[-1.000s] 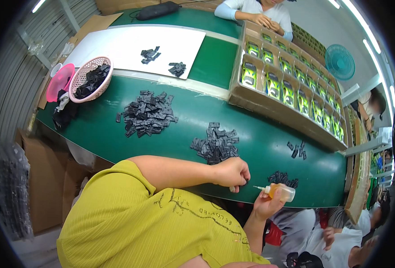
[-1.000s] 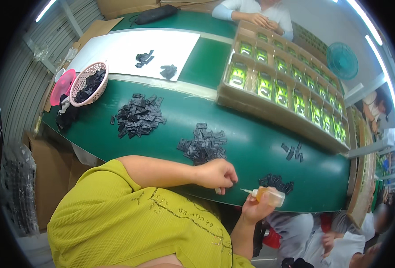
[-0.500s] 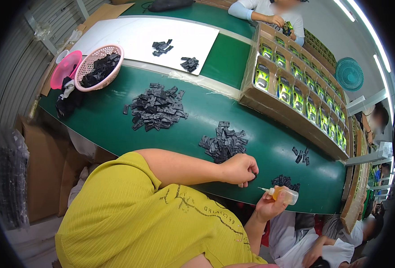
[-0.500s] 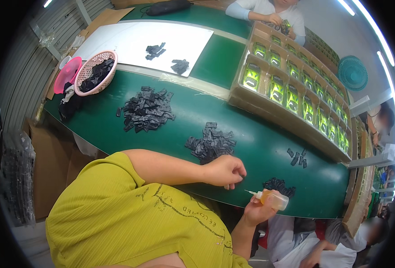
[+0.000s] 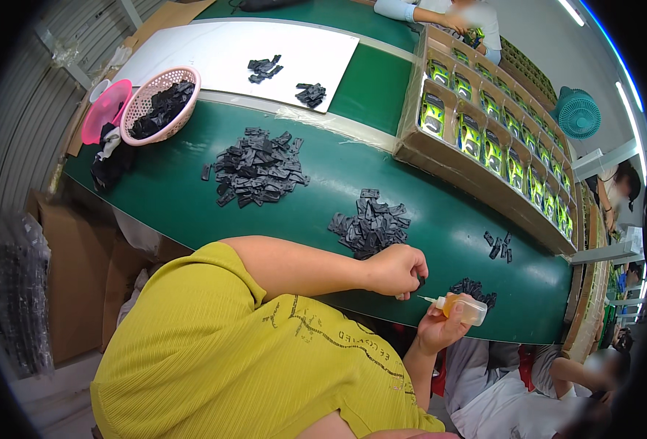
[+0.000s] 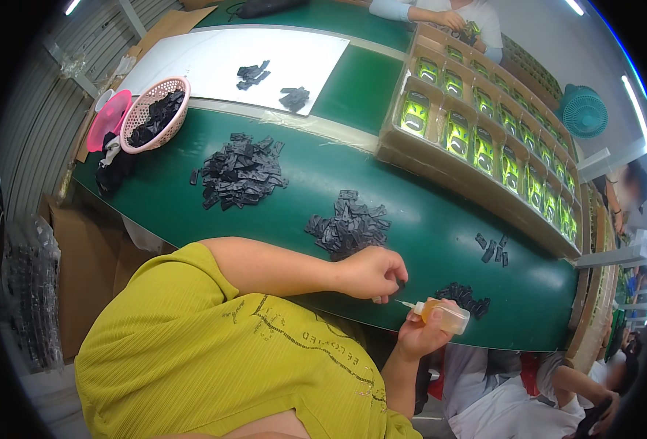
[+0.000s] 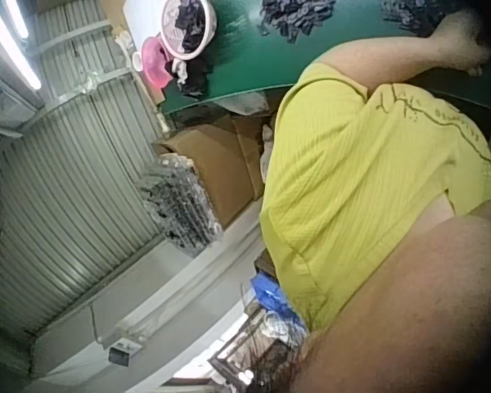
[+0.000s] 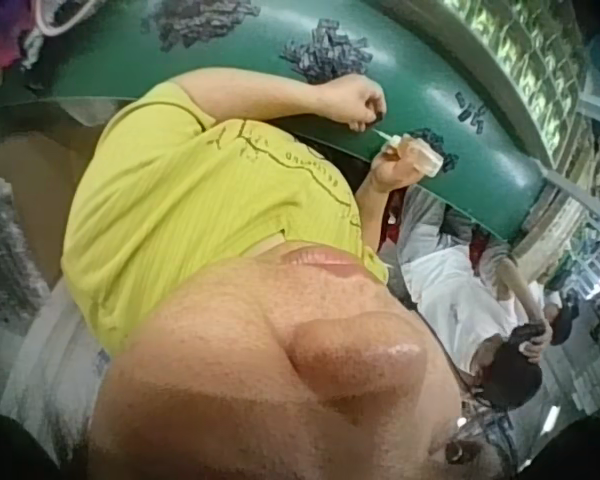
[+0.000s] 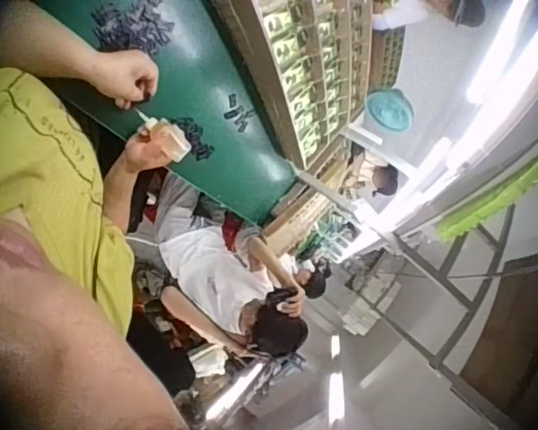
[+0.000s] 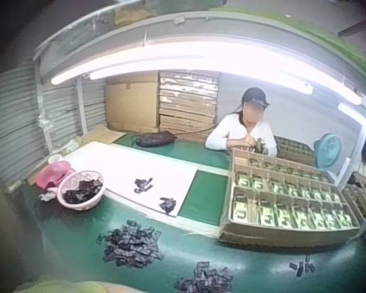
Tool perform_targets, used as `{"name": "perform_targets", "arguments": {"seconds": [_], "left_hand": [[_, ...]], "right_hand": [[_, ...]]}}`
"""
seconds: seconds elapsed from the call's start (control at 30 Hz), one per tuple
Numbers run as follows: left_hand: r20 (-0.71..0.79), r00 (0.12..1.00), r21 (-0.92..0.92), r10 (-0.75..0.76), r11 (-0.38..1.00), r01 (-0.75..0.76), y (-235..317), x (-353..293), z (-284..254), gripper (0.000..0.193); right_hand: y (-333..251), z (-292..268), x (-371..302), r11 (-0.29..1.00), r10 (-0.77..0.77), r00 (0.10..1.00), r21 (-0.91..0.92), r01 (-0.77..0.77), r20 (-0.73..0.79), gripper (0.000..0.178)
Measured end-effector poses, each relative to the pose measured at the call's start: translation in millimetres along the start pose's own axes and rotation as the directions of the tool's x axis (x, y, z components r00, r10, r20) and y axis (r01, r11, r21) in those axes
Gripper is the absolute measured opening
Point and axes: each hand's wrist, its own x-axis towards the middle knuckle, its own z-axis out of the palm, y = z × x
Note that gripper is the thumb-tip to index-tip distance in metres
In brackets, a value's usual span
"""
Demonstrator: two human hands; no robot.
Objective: Applying glue to small black plastic pieces and sorting them on an assembly line.
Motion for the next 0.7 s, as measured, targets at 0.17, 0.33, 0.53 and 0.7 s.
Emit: {"name": "perform_targets", "arguments": {"seconds": [0.17,0.33,0.53,0.7], "left_hand": [[0.007,1.000,-0.002,-0.006,1.000,0.006,0.5,0.7,0.0,0.024],[0.004,1.000,0.016,-0.001,1.000,0.001,0.8,0.6,0.4,0.024],[0.004,1.000,0.025,-0.006,1.000,0.006,2.0,-0.1,0.3,0.024],[0.006,1.000,0.010,-0.009,1.000,0.009,0.4,0.5,0.8,0.025]], "right_hand": [[-1.3,0.9,0.5,0.999,-0.016,0.999,-0.030,0.018,0.039,0.025],[-2.0,1.6,0.0,1.000,-0.016,0.998,-0.023,0.017,0.056,0.026],[0.8,0.4,-0.5,1.000,-0.020,0.999,-0.017,0.021,0.043,0.023],[1.1,1.3,-0.7,0.999,-0.039,0.999,-0.015,0.040,0.022,0.022]]}}
